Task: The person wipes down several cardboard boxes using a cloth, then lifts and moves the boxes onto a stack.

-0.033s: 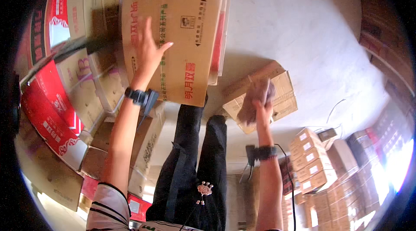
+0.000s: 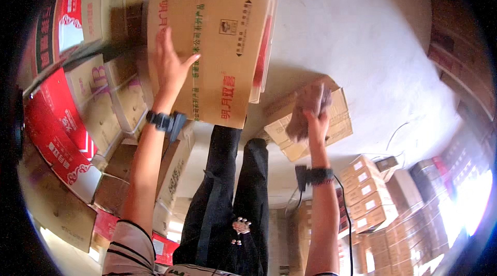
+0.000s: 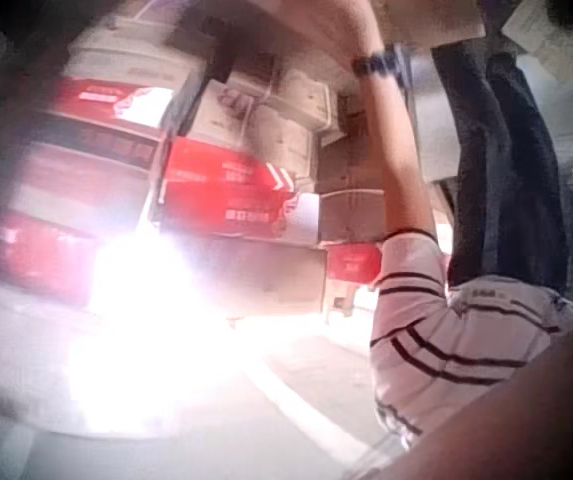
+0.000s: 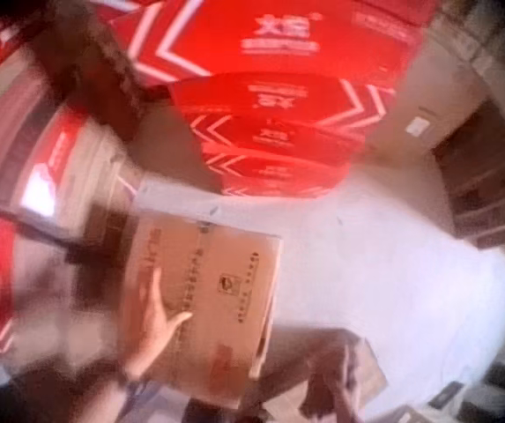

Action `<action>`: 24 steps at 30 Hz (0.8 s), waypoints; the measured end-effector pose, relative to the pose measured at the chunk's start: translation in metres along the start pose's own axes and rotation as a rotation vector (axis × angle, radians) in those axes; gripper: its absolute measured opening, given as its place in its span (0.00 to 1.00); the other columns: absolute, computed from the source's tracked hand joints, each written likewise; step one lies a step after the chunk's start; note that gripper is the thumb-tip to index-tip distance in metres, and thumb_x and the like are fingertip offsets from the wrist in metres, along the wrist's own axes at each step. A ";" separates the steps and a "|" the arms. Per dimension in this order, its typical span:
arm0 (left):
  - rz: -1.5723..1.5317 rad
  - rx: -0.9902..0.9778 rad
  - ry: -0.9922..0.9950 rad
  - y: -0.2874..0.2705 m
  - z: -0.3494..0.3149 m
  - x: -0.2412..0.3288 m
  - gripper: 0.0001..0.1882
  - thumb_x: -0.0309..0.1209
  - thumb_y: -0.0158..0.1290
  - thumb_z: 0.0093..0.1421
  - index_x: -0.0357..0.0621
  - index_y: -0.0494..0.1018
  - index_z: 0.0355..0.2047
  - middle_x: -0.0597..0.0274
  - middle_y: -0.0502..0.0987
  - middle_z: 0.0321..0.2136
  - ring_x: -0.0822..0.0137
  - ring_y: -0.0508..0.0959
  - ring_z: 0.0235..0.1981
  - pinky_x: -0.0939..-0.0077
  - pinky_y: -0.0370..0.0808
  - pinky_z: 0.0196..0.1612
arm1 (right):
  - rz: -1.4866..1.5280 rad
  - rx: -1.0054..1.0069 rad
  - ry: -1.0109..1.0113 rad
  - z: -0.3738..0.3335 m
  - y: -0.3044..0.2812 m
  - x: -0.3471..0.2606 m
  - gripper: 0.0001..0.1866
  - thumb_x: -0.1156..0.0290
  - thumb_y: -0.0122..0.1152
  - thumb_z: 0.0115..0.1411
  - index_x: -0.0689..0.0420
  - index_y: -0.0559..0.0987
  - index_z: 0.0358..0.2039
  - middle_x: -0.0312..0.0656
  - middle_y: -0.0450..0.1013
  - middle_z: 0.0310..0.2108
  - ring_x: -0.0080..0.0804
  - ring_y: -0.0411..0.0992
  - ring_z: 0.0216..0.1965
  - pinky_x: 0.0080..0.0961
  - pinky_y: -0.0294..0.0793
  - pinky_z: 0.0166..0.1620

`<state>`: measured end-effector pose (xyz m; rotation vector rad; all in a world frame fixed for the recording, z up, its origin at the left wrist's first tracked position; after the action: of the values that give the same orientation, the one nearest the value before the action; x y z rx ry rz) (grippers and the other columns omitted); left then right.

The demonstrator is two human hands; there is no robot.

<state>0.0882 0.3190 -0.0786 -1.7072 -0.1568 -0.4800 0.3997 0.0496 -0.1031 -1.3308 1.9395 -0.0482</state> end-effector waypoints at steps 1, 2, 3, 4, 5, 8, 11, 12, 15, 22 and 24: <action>-0.016 0.015 -0.084 -0.008 -0.011 -0.024 0.52 0.41 0.66 0.36 0.39 0.49 0.57 0.39 0.50 0.57 0.46 0.54 0.58 0.56 0.55 0.56 | 0.167 -0.059 -0.120 0.013 0.020 -0.044 0.26 0.66 0.62 0.42 0.63 0.72 0.43 0.39 0.71 0.37 0.27 0.68 0.38 0.25 0.68 0.41; 0.021 0.042 -0.166 -0.006 -0.024 -0.050 0.53 0.43 0.66 0.36 0.39 0.49 0.58 0.40 0.51 0.57 0.48 0.54 0.58 0.55 0.57 0.55 | 0.068 -0.104 -0.174 0.062 0.022 -0.047 0.26 0.65 0.62 0.43 0.62 0.72 0.44 0.39 0.71 0.38 0.28 0.68 0.40 0.26 0.68 0.44; 0.078 0.067 -0.265 -0.004 -0.043 -0.086 0.54 0.46 0.66 0.35 0.38 0.49 0.58 0.41 0.52 0.57 0.49 0.54 0.59 0.54 0.59 0.54 | 0.043 -0.116 -0.254 0.073 0.051 -0.093 0.25 0.63 0.61 0.46 0.62 0.72 0.44 0.40 0.71 0.38 0.29 0.69 0.40 0.27 0.69 0.44; -0.033 -0.060 -0.446 0.004 -0.061 -0.119 0.54 0.46 0.66 0.35 0.38 0.50 0.57 0.41 0.52 0.57 0.48 0.56 0.58 0.54 0.60 0.53 | -0.010 -0.194 -0.148 0.120 0.072 -0.139 0.25 0.62 0.60 0.48 0.63 0.71 0.44 0.41 0.71 0.39 0.31 0.70 0.40 0.27 0.69 0.44; -0.135 -0.177 -0.632 0.007 -0.082 -0.151 0.53 0.47 0.66 0.35 0.38 0.50 0.57 0.41 0.53 0.57 0.48 0.57 0.57 0.54 0.60 0.53 | 0.021 -0.221 -0.206 0.123 0.107 -0.174 0.26 0.60 0.59 0.48 0.63 0.71 0.44 0.42 0.71 0.39 0.32 0.70 0.40 0.28 0.69 0.44; -0.354 -0.297 -0.791 0.015 -0.111 -0.144 0.49 0.46 0.66 0.33 0.40 0.55 0.54 0.44 0.62 0.50 0.49 0.65 0.50 0.57 0.64 0.50 | -0.314 -0.091 -0.302 0.160 0.160 -0.224 0.24 0.60 0.60 0.46 0.62 0.74 0.40 0.43 0.73 0.37 0.33 0.71 0.37 0.27 0.69 0.42; -0.319 -0.168 -0.753 0.027 -0.126 -0.156 0.46 0.46 0.66 0.32 0.48 0.58 0.51 0.51 0.64 0.47 0.50 0.65 0.48 0.48 0.63 0.46 | -0.855 -0.302 -0.484 0.182 0.198 -0.254 0.21 0.63 0.58 0.43 0.62 0.76 0.37 0.43 0.74 0.34 0.32 0.71 0.35 0.26 0.68 0.40; -0.287 -0.185 -0.786 0.029 -0.131 -0.158 0.45 0.46 0.66 0.32 0.49 0.58 0.51 0.51 0.63 0.47 0.50 0.65 0.49 0.46 0.62 0.45 | -1.011 -0.426 -0.519 0.183 0.217 -0.260 0.21 0.64 0.58 0.43 0.63 0.76 0.37 0.43 0.74 0.33 0.32 0.71 0.35 0.25 0.68 0.40; -0.282 -0.197 -0.860 0.030 -0.146 -0.163 0.46 0.46 0.66 0.30 0.53 0.58 0.51 0.53 0.61 0.49 0.50 0.63 0.50 0.38 0.59 0.43 | -1.107 -0.605 -0.355 0.158 0.276 -0.261 0.21 0.65 0.55 0.43 0.63 0.75 0.38 0.46 0.74 0.33 0.30 0.71 0.35 0.24 0.68 0.40; -0.323 -0.234 -0.904 0.029 -0.139 -0.150 0.48 0.47 0.67 0.28 0.58 0.58 0.52 0.59 0.61 0.49 0.54 0.61 0.52 0.34 0.54 0.45 | -1.747 -0.702 -1.396 0.176 0.466 -0.277 0.22 0.53 0.51 0.51 0.56 0.75 0.40 0.53 0.71 0.41 0.45 0.70 0.43 0.34 0.67 0.46; -0.292 -0.213 -0.900 0.028 -0.144 -0.150 0.48 0.47 0.66 0.27 0.56 0.58 0.52 0.59 0.61 0.48 0.54 0.62 0.51 0.37 0.57 0.44 | -1.834 -0.628 -1.267 0.142 0.503 -0.295 0.26 0.51 0.52 0.50 0.56 0.73 0.44 0.52 0.70 0.42 0.47 0.70 0.43 0.35 0.67 0.46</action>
<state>-0.0696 0.1981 -0.1468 -2.0157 -1.0420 0.1049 0.1403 0.5696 -0.2527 -2.2003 -0.6639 0.4176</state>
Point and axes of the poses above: each hand's wrist, its own z-axis towards the middle knuckle, its own y-axis out of the palm, x = y × z, the point moved 3 cm from there along z, towards the middle knuckle
